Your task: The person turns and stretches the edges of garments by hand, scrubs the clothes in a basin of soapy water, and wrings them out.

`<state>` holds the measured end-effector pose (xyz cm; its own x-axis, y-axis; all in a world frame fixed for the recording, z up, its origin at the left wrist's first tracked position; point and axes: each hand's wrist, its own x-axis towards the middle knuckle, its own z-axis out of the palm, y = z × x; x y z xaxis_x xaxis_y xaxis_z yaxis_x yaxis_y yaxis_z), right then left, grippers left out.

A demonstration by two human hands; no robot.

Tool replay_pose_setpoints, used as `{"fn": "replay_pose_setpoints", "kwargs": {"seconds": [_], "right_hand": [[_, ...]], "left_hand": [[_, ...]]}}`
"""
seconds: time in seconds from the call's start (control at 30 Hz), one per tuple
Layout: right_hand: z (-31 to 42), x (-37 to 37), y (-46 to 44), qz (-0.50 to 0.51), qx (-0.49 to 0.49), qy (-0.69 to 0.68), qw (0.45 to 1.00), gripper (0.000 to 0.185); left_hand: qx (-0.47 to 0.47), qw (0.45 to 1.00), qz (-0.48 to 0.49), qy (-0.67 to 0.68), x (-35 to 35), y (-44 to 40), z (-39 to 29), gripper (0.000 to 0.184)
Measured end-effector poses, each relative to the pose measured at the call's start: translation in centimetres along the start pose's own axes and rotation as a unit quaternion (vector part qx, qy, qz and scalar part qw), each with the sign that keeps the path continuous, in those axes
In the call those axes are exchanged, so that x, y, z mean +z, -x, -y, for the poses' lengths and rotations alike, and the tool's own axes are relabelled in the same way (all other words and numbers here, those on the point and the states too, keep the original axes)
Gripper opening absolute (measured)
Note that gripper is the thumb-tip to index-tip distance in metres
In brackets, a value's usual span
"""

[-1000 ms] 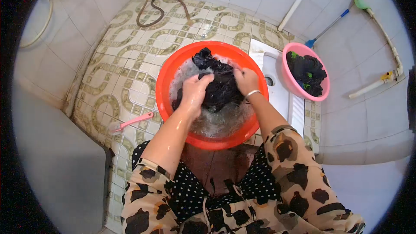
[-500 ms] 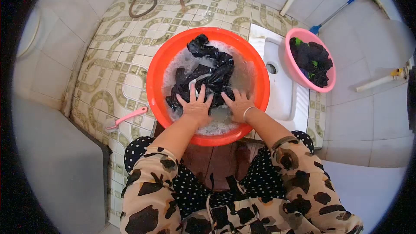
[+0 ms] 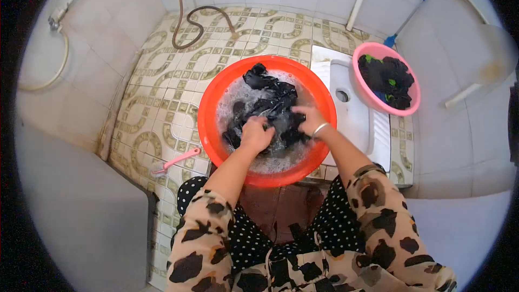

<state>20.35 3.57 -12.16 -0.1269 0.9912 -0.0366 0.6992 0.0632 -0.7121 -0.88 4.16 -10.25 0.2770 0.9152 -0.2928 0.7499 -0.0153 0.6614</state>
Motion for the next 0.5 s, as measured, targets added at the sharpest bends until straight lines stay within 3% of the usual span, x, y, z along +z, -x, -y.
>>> {"fn": "replay_pose_setpoints", "kwargs": {"seconds": [0.03,0.07,0.1,0.13,0.17,0.2,0.27,0.3,0.33,0.4,0.43,0.5], "right_hand": [[1.4,-1.3,-0.4,-0.032,-0.016,-0.051,0.998,0.056],[2.9,-2.5,-0.5,-0.064,-0.034,-0.099,0.992,0.057],[5.5,-3.7,0.2,-0.07,-0.035,-0.101,0.992,0.057],[8.6,-5.0,0.7,-0.087,-0.07,-0.172,0.979,0.058],[10.4,-5.5,0.8,-0.102,-0.106,-0.242,0.959,0.058],[10.6,-4.8,0.6,-0.131,-0.163,-0.187,0.96,0.059],[14.4,-4.5,2.9,-0.109,-0.199,-0.259,0.939,0.055],[15.5,-3.7,3.6,-0.135,-0.248,-0.223,0.933,0.052],[16.2,-2.6,4.4,-0.133,-0.264,-0.194,0.935,0.049],[18.0,-0.6,5.7,-0.119,-0.311,-0.109,0.937,0.046],[18.7,0.6,6.4,-0.119,-0.311,-0.141,0.932,0.043],[19.5,1.1,6.2,-0.164,-0.304,-0.076,0.935,0.032]], "left_hand": [[0.034,0.991,-0.126,0.01,0.1,0.9,-0.4,0.046],[-0.003,0.994,-0.091,0.06,-0.7,1.2,-0.5,0.057],[-0.115,0.957,-0.044,0.264,-2.4,3.1,-3.0,0.064],[-0.219,0.864,0.005,0.454,-3.7,4.7,-5.1,0.071],[-0.233,0.803,0.084,0.542,-3.8,4.3,-3.7,0.078],[-0.229,0.806,0.083,0.539,-4.4,4.4,-3.2,0.078],[-0.146,0.681,0.141,0.703,-4.8,4.3,-3.1,0.075],[-0.057,0.688,0.143,0.71,-5.2,5.0,-4.5,0.073],[0.054,0.653,0.142,0.742,-3.6,3.1,-3.2,0.062],[0.087,0.637,0.167,0.747,-2.5,1.3,-2.7,0.06],[0.117,0.618,0.185,0.755,-1.8,0.7,-2.0,0.059],[0.171,0.574,0.219,0.77,-1.1,-0.4,0.3,0.056]]}}
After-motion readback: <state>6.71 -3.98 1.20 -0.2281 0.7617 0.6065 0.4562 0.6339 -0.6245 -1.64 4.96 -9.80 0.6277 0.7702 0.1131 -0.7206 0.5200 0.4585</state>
